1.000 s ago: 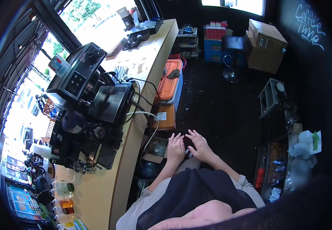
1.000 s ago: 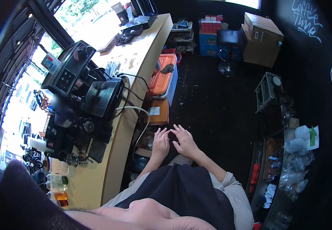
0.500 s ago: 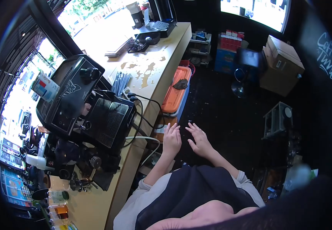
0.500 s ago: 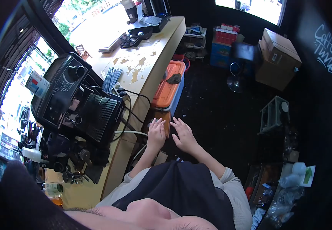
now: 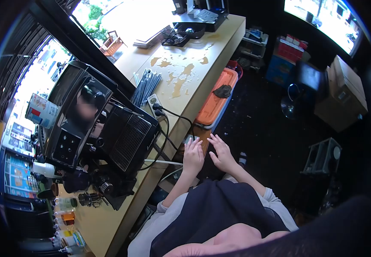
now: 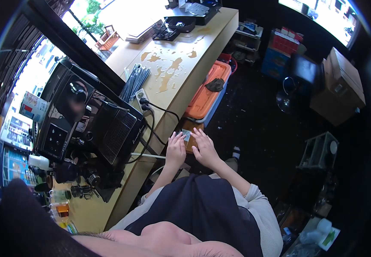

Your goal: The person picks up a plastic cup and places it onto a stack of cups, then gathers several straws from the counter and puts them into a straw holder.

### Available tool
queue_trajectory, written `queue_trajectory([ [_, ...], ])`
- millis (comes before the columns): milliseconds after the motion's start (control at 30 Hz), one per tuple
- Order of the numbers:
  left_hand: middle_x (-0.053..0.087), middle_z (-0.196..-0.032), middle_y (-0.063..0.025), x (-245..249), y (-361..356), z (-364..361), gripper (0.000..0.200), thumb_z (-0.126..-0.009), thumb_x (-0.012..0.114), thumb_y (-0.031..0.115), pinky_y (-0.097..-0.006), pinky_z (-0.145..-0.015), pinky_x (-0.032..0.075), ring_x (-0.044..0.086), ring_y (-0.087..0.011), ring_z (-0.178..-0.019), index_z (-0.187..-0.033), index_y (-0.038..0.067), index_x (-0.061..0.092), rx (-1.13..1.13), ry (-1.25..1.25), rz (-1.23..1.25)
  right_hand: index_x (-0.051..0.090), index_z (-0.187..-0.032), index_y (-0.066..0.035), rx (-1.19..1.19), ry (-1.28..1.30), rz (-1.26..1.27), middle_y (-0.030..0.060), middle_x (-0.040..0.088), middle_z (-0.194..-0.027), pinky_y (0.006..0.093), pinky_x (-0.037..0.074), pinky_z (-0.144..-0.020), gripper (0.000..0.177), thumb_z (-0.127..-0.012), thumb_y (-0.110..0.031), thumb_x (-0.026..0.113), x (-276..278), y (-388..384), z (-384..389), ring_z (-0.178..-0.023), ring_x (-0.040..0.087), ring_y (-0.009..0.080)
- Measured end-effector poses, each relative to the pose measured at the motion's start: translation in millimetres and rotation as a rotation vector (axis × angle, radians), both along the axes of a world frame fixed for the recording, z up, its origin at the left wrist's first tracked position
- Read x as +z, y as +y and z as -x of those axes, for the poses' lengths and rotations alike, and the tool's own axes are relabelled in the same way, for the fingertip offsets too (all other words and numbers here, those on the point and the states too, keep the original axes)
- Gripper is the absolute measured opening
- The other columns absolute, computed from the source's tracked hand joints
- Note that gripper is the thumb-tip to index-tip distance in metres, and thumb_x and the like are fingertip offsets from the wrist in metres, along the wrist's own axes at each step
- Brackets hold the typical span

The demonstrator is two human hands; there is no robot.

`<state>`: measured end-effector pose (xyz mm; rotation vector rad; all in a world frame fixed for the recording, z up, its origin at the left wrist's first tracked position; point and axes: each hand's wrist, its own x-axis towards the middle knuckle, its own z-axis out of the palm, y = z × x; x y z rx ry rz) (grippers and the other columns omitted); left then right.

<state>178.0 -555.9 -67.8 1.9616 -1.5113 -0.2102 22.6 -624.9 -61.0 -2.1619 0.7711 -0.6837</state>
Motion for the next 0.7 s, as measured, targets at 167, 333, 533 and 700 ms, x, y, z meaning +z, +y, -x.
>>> queue_trajectory([
  [167, 0.055, -0.133, -0.0181, 0, -62, -2, 0.039, -0.098, 0.037, 0.018, -0.0523, -0.111, 0.029, 0.042, -0.0394, -0.132, -0.119, -0.001, 0.063, 0.035, -0.03, -0.055, 0.042, -0.14, -0.008, 0.059, -0.023, -0.003, 0.0166, 0.035, -0.151, 0.0512, 0.024, -0.114, 0.057, -0.086, -0.015, 0.058, -6, -74, -9, -0.142, 0.029, 0.0353],
  [333, 0.056, -0.133, -0.0186, 17, -147, 9, 0.039, -0.097, 0.038, 0.018, -0.0523, -0.112, 0.029, 0.042, -0.0385, -0.133, -0.121, -0.002, 0.062, 0.091, 0.007, -0.007, 0.042, -0.14, -0.007, 0.132, 0.004, 0.028, 0.0172, 0.035, -0.151, 0.0505, 0.025, -0.113, 0.057, -0.086, -0.015, 0.058, 9, -166, -5, -0.142, 0.029, 0.0352],
  [533, 0.055, -0.134, -0.0183, 25, -228, 23, 0.04, -0.097, 0.038, 0.018, -0.0516, -0.112, 0.029, 0.041, -0.0363, -0.135, -0.126, -0.001, 0.058, 0.214, -0.03, -0.037, 0.041, -0.141, -0.008, 0.229, 0.019, 0.067, 0.0162, 0.035, -0.152, 0.0496, 0.024, -0.113, 0.058, -0.086, -0.014, 0.058, 21, -266, -4, -0.142, 0.029, 0.0344],
  [700, 0.055, -0.135, -0.0185, 24, -273, 36, 0.039, -0.099, 0.037, 0.017, -0.0524, -0.111, 0.03, 0.043, -0.0366, -0.133, -0.128, 0.0, 0.057, 0.342, -0.002, -0.011, 0.042, -0.141, -0.008, 0.352, 0.038, 0.074, 0.0156, 0.035, -0.152, 0.0484, 0.025, -0.113, 0.058, -0.085, -0.013, 0.058, 17, -316, -3, -0.142, 0.029, 0.0339],
])
